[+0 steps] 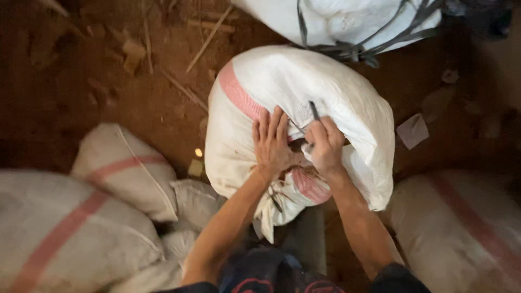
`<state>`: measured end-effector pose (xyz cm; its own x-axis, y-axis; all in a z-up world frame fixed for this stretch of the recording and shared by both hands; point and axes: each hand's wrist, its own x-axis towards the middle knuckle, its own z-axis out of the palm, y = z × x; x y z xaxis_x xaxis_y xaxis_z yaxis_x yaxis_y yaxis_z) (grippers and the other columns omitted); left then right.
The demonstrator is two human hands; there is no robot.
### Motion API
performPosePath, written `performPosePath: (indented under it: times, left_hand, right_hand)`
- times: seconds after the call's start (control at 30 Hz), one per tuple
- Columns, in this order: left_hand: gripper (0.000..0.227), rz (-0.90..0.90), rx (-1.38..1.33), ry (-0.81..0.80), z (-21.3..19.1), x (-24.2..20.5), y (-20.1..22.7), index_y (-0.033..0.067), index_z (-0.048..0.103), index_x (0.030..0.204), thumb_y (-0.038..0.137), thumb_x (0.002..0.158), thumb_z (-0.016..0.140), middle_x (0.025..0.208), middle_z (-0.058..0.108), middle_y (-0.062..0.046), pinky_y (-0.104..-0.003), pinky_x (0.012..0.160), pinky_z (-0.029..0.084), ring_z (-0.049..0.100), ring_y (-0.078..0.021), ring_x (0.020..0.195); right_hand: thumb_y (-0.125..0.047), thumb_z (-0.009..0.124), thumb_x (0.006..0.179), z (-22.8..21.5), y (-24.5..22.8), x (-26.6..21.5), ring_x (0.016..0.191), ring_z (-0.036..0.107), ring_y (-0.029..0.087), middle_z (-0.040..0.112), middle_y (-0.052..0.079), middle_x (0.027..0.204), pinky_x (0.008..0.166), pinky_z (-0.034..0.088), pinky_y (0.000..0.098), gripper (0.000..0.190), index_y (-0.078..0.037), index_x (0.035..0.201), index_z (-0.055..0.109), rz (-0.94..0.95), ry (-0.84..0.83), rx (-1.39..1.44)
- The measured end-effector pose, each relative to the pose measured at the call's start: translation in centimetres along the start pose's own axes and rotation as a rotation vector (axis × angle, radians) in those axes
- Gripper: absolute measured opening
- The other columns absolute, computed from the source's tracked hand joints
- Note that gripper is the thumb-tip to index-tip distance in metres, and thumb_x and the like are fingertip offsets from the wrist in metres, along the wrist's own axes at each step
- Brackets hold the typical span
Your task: The person gathers the open top of a large white sack filled with brown granular material, twists it closed, and secures it by wrapping and tightening a black plastic tie around the gathered neck. The sack remains on the ground after being closed.
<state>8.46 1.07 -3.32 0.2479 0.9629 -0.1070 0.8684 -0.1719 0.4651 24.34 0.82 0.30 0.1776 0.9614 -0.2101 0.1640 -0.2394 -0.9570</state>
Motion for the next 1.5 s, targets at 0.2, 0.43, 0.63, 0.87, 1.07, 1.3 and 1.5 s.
performPosePath:
  times: [0.2, 0.43, 0.63, 0.87, 1.07, 1.3, 1.5]
  left_hand:
    - [0.071, 0.092, -0.014, 0.129, 1.9, -0.1, -0.3, 0.0193, 0.066, 0.118, 0.043, 0.055, 0.091, 0.141, 0.058, -0.002, -0.06, 0.119, 0.028, 0.047, -0.0354, 0.139]
    - [0.075, 0.111, 0.042, 0.095, 2.4, -1.0, -0.8, 0.0173, 0.066, 0.129, 0.036, 0.061, 0.091, 0.145, 0.056, -0.002, -0.06, 0.121, 0.027, 0.042, -0.0355, 0.142]
    - [0.109, 0.138, -0.175, -0.108, -1.0, -1.7, 1.1, 0.0028, 0.04, 0.15, 0.052, 0.063, 0.083, 0.157, 0.038, -0.02, -0.064, 0.121, 0.018, 0.025, -0.0443, 0.149]
    - [0.081, -0.003, -0.017, 0.14, -0.1, 0.1, 3.7, 0.0141, 0.054, 0.141, 0.041, 0.069, 0.079, 0.134, 0.054, -0.006, -0.055, 0.114, 0.029, 0.043, -0.0311, 0.134]
    - [0.047, 0.06, -0.004, 0.06, 3.5, 0.6, 0.0, 0.0161, 0.067, 0.123, 0.027, 0.078, 0.072, 0.108, 0.056, -0.001, -0.046, 0.098, 0.038, 0.052, -0.0272, 0.113]
    - [0.046, 0.173, -0.103, 0.117, 4.2, 0.4, -2.1, 0.0137, 0.065, 0.106, 0.048, 0.075, 0.072, 0.101, 0.053, -0.008, -0.049, 0.084, 0.037, 0.05, -0.0333, 0.096]
    - [0.041, 0.132, -0.033, 0.113, 2.2, 2.7, 0.3, 0.0196, 0.061, 0.097, 0.036, 0.06, 0.07, 0.101, 0.054, -0.008, -0.048, 0.088, 0.04, 0.05, -0.0328, 0.097]
  right_hand:
    - [-0.012, 0.046, 0.106, -5.2, -0.1, -6.6, 0.073, 0.055, 0.013, 0.058, 0.003, 0.078, 0.068, 0.047, 0.0318, 0.027, -0.001, 0.086, 0.06, 0.249, 0.04, 0.065]
    - [-0.023, 0.038, 0.112, -4.8, 2.0, -5.8, 0.069, 0.046, 0.012, 0.048, 0.0, 0.072, 0.067, 0.041, 0.0259, 0.04, -0.005, 0.08, 0.053, 0.28, -0.042, 0.224]
    - [-0.023, 0.044, 0.112, -4.4, -2.0, -4.9, 0.07, 0.043, 0.009, 0.05, -0.002, 0.074, 0.066, 0.037, 0.0248, 0.038, -0.002, 0.083, 0.057, 0.26, 0.074, 0.199]
    - [-0.017, 0.046, 0.112, -1.4, -4.7, -1.8, 0.073, 0.045, 0.009, 0.054, -0.001, 0.077, 0.07, 0.04, 0.0257, 0.031, 0.0, 0.088, 0.056, 0.2, 0.139, 0.276]
    - [-0.008, 0.049, 0.102, 2.8, -3.9, 1.5, 0.072, 0.05, 0.009, 0.053, 0.003, 0.085, 0.059, 0.04, 0.0273, 0.016, 0.002, 0.094, 0.059, -0.062, 0.177, -0.179]
    - [0.0, 0.051, 0.103, 2.6, -3.1, -2.6, 0.056, 0.044, 0.011, 0.05, 0.002, 0.069, 0.047, 0.034, 0.0274, 0.017, 0.004, 0.088, 0.058, 0.05, 0.108, -0.113]
    - [0.001, 0.054, 0.097, -0.2, -1.7, -7.8, 0.06, 0.051, 0.016, 0.052, 0.005, 0.073, 0.05, 0.043, 0.0318, 0.017, 0.001, 0.08, 0.054, -0.171, 0.202, -0.437]
